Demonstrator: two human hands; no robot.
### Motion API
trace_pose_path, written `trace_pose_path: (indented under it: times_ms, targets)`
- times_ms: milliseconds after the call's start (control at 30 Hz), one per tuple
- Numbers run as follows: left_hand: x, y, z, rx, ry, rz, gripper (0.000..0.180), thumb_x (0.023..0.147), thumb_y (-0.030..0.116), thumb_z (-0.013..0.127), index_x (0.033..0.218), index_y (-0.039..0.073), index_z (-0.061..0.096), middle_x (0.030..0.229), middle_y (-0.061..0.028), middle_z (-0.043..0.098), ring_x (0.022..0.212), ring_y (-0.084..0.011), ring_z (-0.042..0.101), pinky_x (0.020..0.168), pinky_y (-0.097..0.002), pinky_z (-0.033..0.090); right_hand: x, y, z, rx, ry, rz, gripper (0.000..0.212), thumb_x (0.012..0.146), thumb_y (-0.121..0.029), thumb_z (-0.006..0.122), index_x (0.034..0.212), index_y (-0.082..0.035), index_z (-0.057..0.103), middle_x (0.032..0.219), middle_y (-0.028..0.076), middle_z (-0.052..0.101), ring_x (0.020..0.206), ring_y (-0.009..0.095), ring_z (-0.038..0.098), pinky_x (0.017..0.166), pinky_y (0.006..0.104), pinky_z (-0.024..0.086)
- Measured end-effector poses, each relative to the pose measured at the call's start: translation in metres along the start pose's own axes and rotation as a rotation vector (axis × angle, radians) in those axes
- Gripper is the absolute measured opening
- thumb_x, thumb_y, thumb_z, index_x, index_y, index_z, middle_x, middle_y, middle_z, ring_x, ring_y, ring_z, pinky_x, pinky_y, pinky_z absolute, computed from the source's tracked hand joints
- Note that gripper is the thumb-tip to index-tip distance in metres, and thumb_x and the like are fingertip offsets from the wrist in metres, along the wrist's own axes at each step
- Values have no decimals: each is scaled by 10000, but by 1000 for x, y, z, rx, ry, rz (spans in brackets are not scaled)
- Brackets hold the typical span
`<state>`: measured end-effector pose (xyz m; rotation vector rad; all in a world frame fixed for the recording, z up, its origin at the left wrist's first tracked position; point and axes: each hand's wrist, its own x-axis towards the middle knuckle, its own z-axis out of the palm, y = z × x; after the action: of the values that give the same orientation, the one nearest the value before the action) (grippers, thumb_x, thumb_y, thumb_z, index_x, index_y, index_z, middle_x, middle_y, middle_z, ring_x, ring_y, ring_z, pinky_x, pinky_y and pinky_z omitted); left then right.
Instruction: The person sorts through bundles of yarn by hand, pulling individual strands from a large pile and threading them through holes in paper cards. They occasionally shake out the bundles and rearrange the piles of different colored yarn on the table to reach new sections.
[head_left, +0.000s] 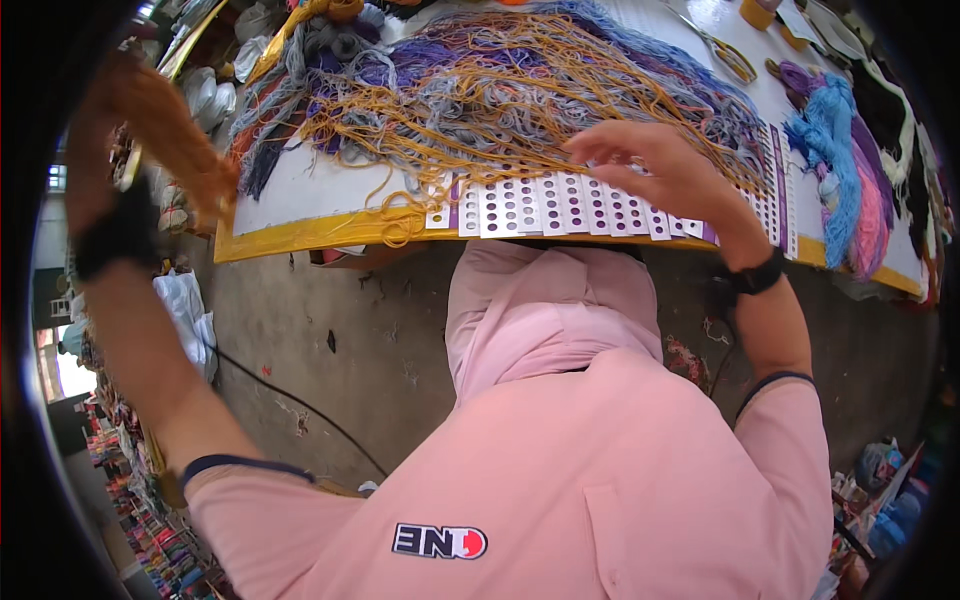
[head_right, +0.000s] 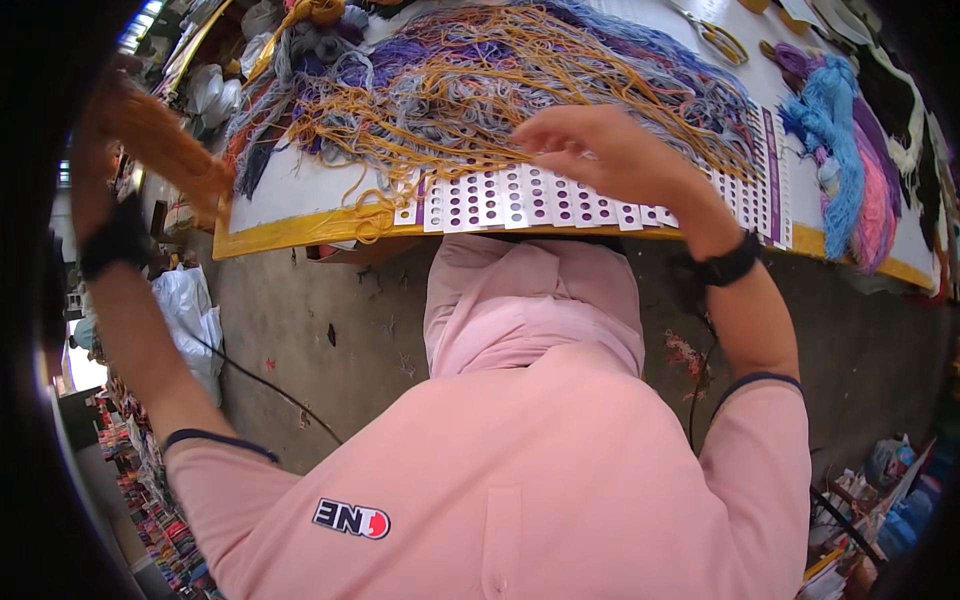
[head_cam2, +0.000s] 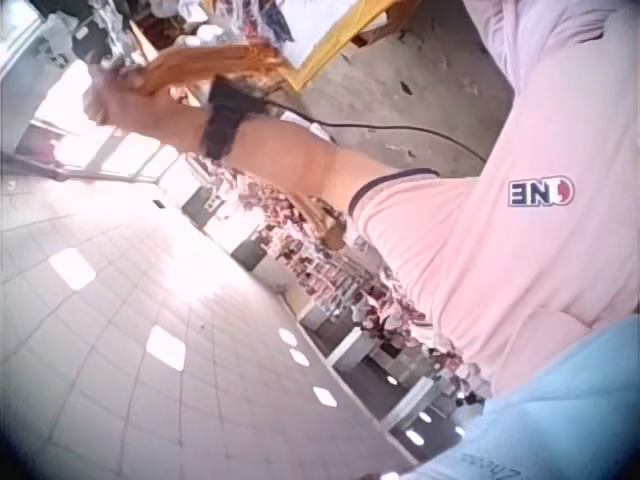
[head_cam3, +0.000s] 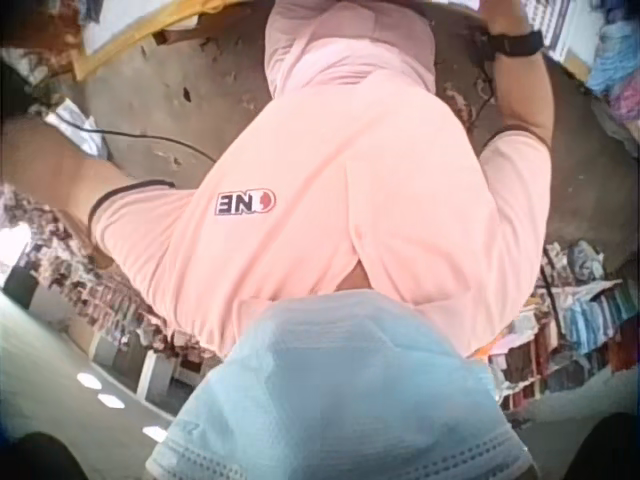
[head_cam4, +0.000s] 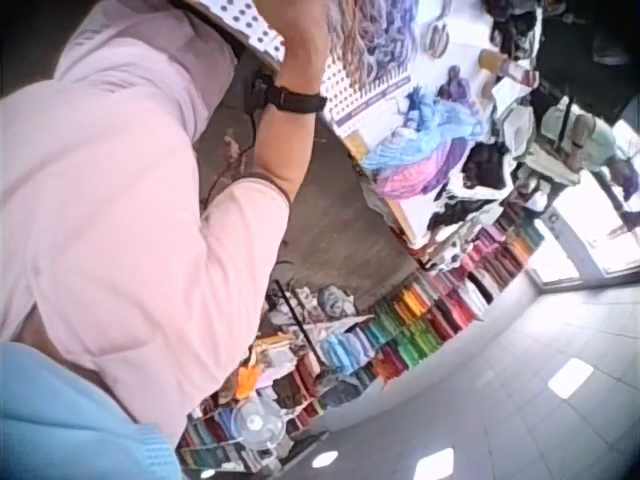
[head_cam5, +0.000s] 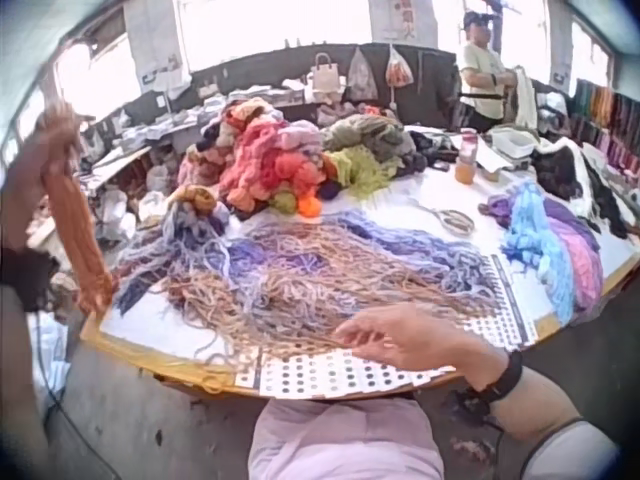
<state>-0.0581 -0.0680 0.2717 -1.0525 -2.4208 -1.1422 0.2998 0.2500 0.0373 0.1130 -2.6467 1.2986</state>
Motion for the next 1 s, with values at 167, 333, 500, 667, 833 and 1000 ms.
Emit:
trace_pose_path:
  times_ms: [167,333,500,667,833,1000]
  targets:
    - [-103,-110,125,-784,-249,-440,297,940,274,627,1086,17,650,726,23,582,547,-20,469,520,-158,392,113,-5,103,-117,-460,-293,160,872,-65,577,996,-53,676,983,139,682,911,316,640,776,368,514]
    - [-160,-135,170,-1107,-316,-678,207,932,190,635,1002,-4,655,678,6,585,471,-31,433,478,-177,387,202,29,153,230,-397,-76,248,876,-156,530,1034,3,637,966,173,670,908,278,638,784,382,506]
    - [-194,-108,174,-806,-417,-670,188,910,196,656,945,11,661,661,-2,588,477,-29,454,442,-188,368,179,51,107,-327,408,-372,252,857,-51,552,1094,-10,627,1052,166,655,952,277,638,864,372,490]
    - [-214,-101,200,-624,-553,-706,165,899,173,669,874,10,656,601,13,559,449,-41,452,408,-195,330,156,9,131,41,-688,-314,204,832,-114,557,977,-52,687,908,121,703,857,308,662,764,389,509]
    - [-224,-64,230,-360,-590,-641,210,788,203,740,832,5,687,677,-39,650,544,-125,589,513,-288,470,158,47,110,-149,294,65,269,833,-28,559,1074,-70,669,965,148,687,865,314,660,760,400,519]
    - [-237,-46,248,137,-565,-378,285,729,210,763,804,-54,684,691,-177,667,636,-253,671,639,-379,515,133,24,123,-55,-247,-145,223,818,29,547,990,-46,668,928,125,695,847,266,675,747,364,527]
